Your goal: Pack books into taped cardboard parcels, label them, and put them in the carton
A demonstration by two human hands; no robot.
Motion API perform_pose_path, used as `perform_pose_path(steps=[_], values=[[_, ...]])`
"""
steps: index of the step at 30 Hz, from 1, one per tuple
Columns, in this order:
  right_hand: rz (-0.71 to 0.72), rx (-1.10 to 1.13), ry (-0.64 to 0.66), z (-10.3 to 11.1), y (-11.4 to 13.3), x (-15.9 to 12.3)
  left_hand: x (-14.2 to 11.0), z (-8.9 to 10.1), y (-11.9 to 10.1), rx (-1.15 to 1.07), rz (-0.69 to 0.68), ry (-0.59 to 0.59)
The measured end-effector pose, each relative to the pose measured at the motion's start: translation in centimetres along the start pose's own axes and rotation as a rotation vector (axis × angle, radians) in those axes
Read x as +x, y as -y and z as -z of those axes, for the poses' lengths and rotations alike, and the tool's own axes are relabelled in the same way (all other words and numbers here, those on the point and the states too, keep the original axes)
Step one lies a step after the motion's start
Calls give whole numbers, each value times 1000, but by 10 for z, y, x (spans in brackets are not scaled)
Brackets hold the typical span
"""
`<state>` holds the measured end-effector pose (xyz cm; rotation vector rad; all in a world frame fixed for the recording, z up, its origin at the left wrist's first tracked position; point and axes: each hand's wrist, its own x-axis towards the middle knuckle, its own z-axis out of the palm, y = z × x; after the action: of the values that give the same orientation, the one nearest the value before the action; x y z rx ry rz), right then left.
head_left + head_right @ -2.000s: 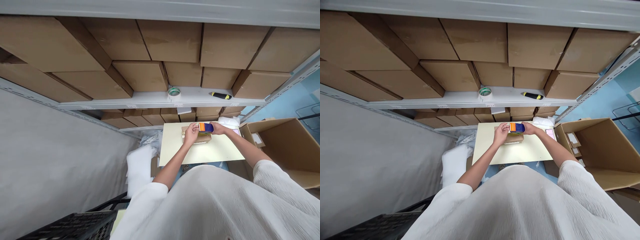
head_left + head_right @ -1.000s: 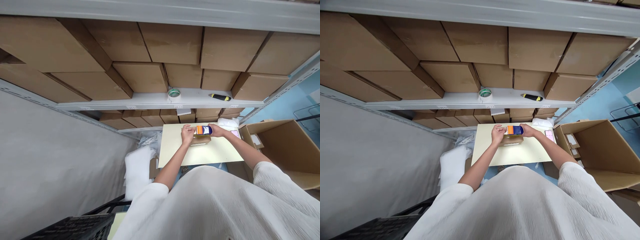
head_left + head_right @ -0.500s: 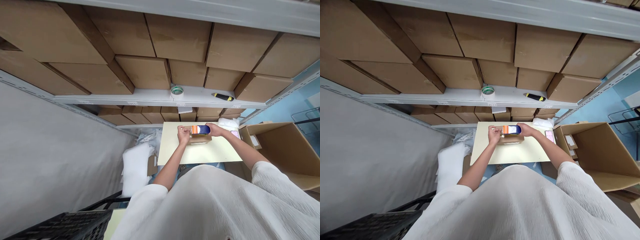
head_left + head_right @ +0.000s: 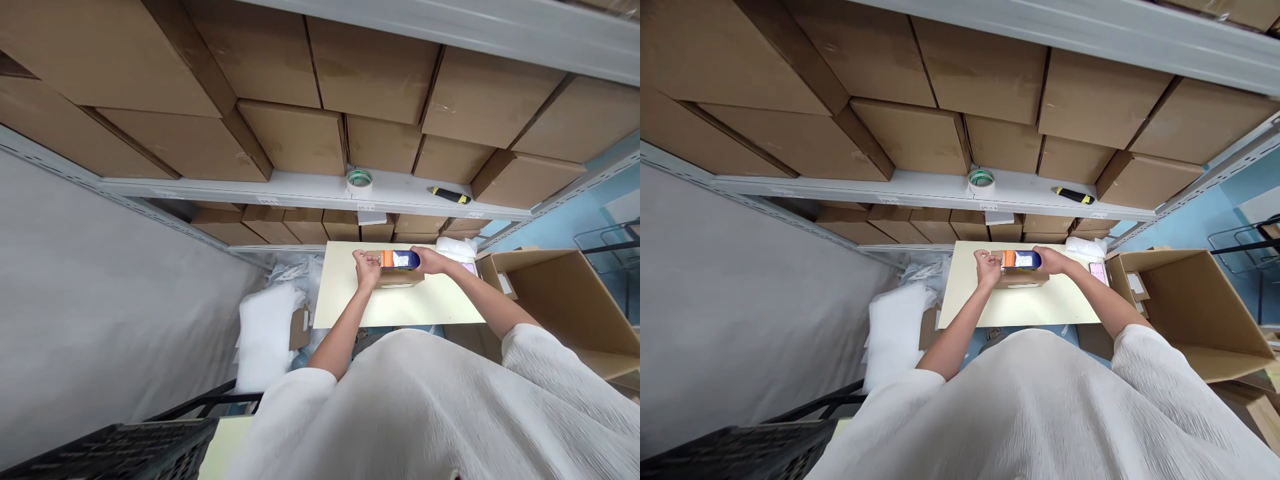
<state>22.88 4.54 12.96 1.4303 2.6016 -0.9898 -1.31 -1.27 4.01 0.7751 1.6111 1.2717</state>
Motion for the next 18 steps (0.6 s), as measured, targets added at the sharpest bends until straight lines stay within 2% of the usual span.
perform_pose_path(steps=[3,7,10,18], values=[[-16,-46,1,5,-2,-3,8,13,2,6,-22,-42],[-37,-120,-5,15,-16,-11,28,46,15,-2,6,-102],[-51,-141,8,20,-23,-12,39,63,28,-71,29,-67],[-64,-207,33,16,-13,3,43,63,53,-141,46,-80]])
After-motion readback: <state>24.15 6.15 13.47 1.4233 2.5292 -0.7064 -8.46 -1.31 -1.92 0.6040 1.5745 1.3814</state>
